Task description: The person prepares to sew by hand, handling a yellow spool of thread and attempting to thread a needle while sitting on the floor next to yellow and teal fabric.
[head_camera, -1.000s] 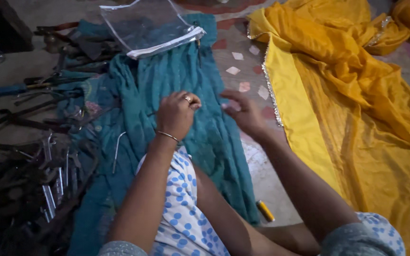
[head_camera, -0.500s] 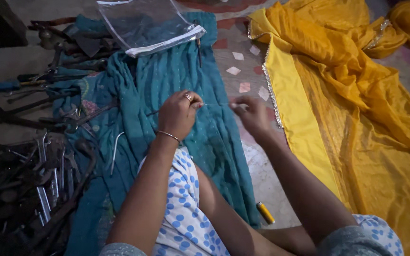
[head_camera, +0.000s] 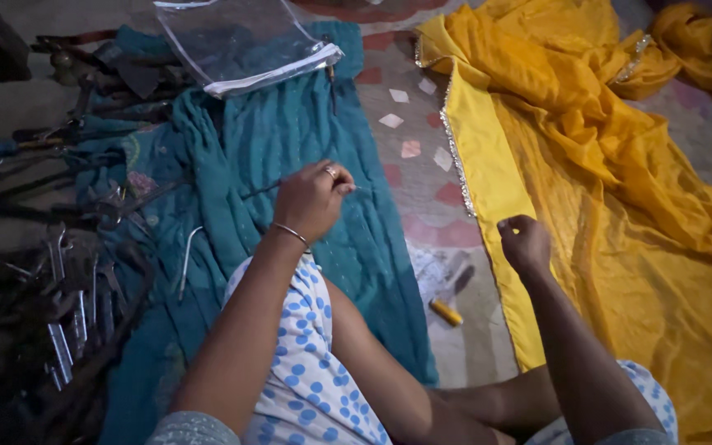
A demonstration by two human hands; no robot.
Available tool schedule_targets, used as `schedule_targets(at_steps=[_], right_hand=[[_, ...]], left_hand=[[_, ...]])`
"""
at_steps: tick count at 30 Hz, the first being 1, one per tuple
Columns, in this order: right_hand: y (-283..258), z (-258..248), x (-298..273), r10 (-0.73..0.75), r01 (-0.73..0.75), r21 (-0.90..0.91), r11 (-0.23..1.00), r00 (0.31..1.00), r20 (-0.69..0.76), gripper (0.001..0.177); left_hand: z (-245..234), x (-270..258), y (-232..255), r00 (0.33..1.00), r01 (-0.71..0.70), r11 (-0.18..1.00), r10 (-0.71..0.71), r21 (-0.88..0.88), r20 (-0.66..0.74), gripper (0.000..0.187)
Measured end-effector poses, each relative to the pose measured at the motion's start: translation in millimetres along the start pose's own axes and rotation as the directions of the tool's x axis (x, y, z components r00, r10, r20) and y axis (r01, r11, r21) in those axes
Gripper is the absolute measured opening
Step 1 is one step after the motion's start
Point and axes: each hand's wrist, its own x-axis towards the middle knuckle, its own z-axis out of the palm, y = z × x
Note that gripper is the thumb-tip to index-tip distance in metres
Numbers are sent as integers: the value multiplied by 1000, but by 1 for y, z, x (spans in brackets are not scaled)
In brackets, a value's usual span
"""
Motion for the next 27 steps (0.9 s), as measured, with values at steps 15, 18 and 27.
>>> schedule_targets(at_steps=[15,18,27], right_hand=[[-177,-104,-122,-726,740,39,671,667,-171,19],[-163,-107,-133,-687,708,62,704,701,-192,14],[-96,-103,-134,-267,278,704,653,955,-129,11]], left_hand=[[29,-15,85,885,-461,887,461,-9,73,9],[31,-20,103,855,-508,859,512,-60,84,11],[122,-27,120,799,440,404,230,-802,555,59]])
